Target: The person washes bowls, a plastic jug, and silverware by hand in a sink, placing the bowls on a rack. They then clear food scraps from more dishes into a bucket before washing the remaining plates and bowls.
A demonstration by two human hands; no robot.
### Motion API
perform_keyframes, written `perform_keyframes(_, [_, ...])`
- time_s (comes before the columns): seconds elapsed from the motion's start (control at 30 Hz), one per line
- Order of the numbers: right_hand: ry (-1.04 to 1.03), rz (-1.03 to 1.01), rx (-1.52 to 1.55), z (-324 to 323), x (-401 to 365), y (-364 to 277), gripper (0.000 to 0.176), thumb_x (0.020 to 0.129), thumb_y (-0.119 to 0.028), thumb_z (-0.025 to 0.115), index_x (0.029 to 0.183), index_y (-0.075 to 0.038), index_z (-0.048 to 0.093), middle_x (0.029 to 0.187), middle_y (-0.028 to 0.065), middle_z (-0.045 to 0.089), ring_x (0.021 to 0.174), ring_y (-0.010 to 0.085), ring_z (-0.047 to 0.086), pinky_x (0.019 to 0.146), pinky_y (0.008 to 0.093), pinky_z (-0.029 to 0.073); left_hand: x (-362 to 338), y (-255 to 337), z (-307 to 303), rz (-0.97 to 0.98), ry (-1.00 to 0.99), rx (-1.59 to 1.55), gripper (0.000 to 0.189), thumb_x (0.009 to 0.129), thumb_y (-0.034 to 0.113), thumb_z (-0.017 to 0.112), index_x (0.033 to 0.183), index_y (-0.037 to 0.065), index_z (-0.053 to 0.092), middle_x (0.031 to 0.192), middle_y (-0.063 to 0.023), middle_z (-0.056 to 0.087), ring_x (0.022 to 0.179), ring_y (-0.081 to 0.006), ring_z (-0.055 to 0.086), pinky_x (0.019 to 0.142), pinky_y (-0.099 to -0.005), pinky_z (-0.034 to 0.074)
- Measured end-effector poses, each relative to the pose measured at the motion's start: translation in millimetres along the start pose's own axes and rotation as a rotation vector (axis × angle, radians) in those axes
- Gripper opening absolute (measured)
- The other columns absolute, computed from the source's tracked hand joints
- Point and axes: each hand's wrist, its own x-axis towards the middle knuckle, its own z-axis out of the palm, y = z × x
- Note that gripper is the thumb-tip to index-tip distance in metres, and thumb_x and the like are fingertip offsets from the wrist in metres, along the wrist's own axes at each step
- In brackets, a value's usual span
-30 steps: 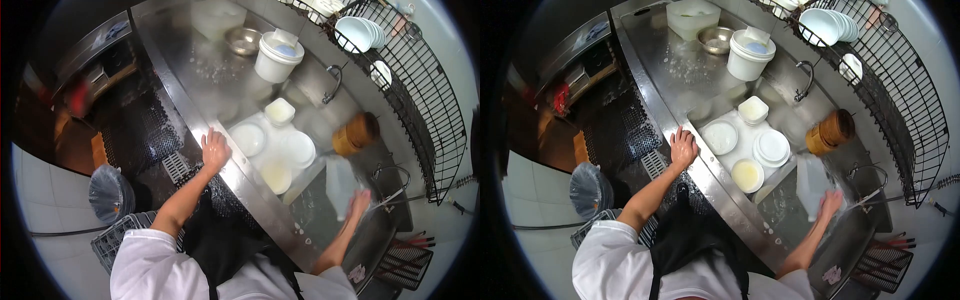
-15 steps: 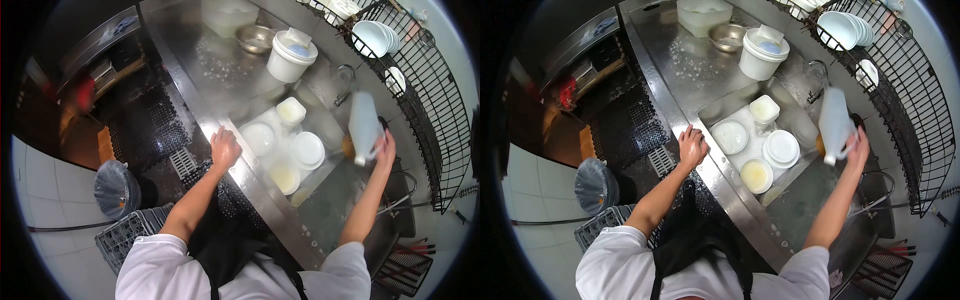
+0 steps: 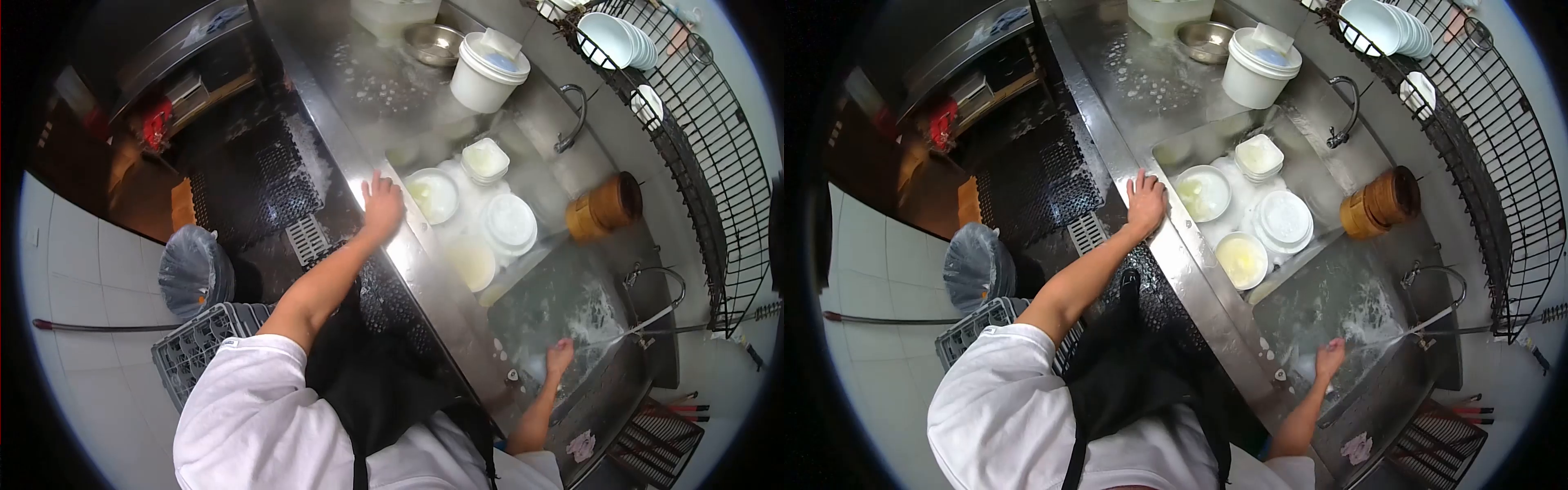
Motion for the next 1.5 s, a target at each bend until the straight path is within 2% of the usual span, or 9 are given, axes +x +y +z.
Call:
perform_keyframes(0.13, [0.185,0.548,0.768,-4,-10,-54,0.027,0.067,0.005,0.056,0.077,-0.012,0.037,0.065,-0.0018,0.035,0.047,0.0080,0.034,0.037,0.0262,0.034,-33,38,-8,0.146,-0.224,-0.144,0.031,0.075,0.020,0.056,0.101,0.003,0.058,0.121,-0.0195,0.048,0.119,-0.0328,0.042,0.101,-0.0647,0.020])
perform_keyframes(0.5, [-0.202,0.072,1.096,-30,26,-234,0.025,0.070,0.006,0.048,0.073,-0.014,0.034,0.066,-0.0037,0.037,0.046,0.0036,0.033,0.030,0.0190,0.027,-33,81,-5,0.387,-0.386,-0.481,0.029,0.075,0.013,0.056,0.103,0.007,0.060,0.098,-0.0142,0.061,0.098,-0.0329,0.055,0.083,-0.0438,0.044])
perform_keyframes(0.63, [-0.480,0.179,1.173,23,30,-349,0.022,0.075,-0.002,0.057,0.074,-0.015,0.040,0.066,-0.0047,0.038,0.047,0.0055,0.040,0.031,0.0196,0.026,42,29,58,-0.203,-0.178,-1.022,0.025,0.087,0.012,0.048,0.108,0.004,0.059,0.107,-0.0149,0.060,0.095,-0.0319,0.058,0.083,-0.0432,0.046])
perform_keyframes(0.7, [-0.682,0.320,1.244,46,39,-398,0.017,0.078,-0.006,0.061,0.076,-0.012,0.046,0.067,0.0000,0.047,0.050,0.0096,0.044,0.037,0.0227,0.033,88,-10,51,-0.961,-0.394,-1.838,0.023,0.090,0.013,0.046,0.105,0.002,0.059,0.104,-0.0136,0.062,0.092,-0.0270,0.061,0.081,-0.0368,0.048])
perform_keyframes(0.8, [-0.867,0.503,1.325,78,73,-462,0.018,0.081,-0.007,0.061,0.076,-0.012,0.044,0.066,0.0011,0.046,0.050,0.0154,0.043,0.043,0.0245,0.032,123,-56,48,-1.005,-0.203,-2.048,0.022,0.090,0.014,0.047,0.101,0.002,0.061,0.100,-0.0118,0.064,0.091,-0.0230,0.062,0.080,-0.0353,0.048])
perform_keyframes(1.0, [-0.714,0.190,1.243,41,91,-553,0.015,0.083,-0.010,0.063,0.083,-0.008,0.048,0.069,0.0007,0.048,0.053,0.0116,0.045,0.042,0.0234,0.035,125,-79,33,-0.173,0.006,-0.805,0.021,0.083,0.013,0.050,0.096,0.006,0.064,0.091,-0.0119,0.064,0.092,-0.0278,0.060,0.084,-0.0445,0.045])
perform_keyframes(1.27, [0.163,0.269,0.657,-40,91,-262,0.033,0.078,-0.015,0.065,0.105,-0.005,0.052,0.080,0.0029,0.055,0.047,0.0053,0.041,0.034,0.0185,0.030,81,-84,1,0.114,-0.063,-0.177,0.026,0.078,0.017,0.053,0.098,0.004,0.063,0.111,-0.0088,0.058,0.111,-0.0263,0.047,0.105,-0.0484,0.024])
perform_keyframes(1.37, [0.432,-0.041,-0.383,-95,45,-124,0.028,0.065,-0.008,0.065,0.088,-0.004,0.050,0.066,0.0127,0.052,0.061,0.0282,0.054,0.068,0.0419,0.048,83,-77,0,0.079,-0.052,-0.123,0.026,0.078,0.017,0.053,0.098,0.004,0.063,0.109,-0.0086,0.058,0.112,-0.0259,0.047,0.104,-0.0486,0.025])
perform_keyframes(1.5, [-0.022,0.075,-0.554,-91,3,-54,0.030,0.064,-0.006,0.064,0.090,-0.005,0.048,0.067,0.0158,0.053,0.063,0.0317,0.055,0.070,0.0437,0.047,71,-61,6,-0.034,0.026,0.003,0.031,0.081,0.024,0.054,0.102,0.003,0.061,0.118,-0.0126,0.053,0.122,-0.0276,0.039,0.104,-0.0523,0.023])
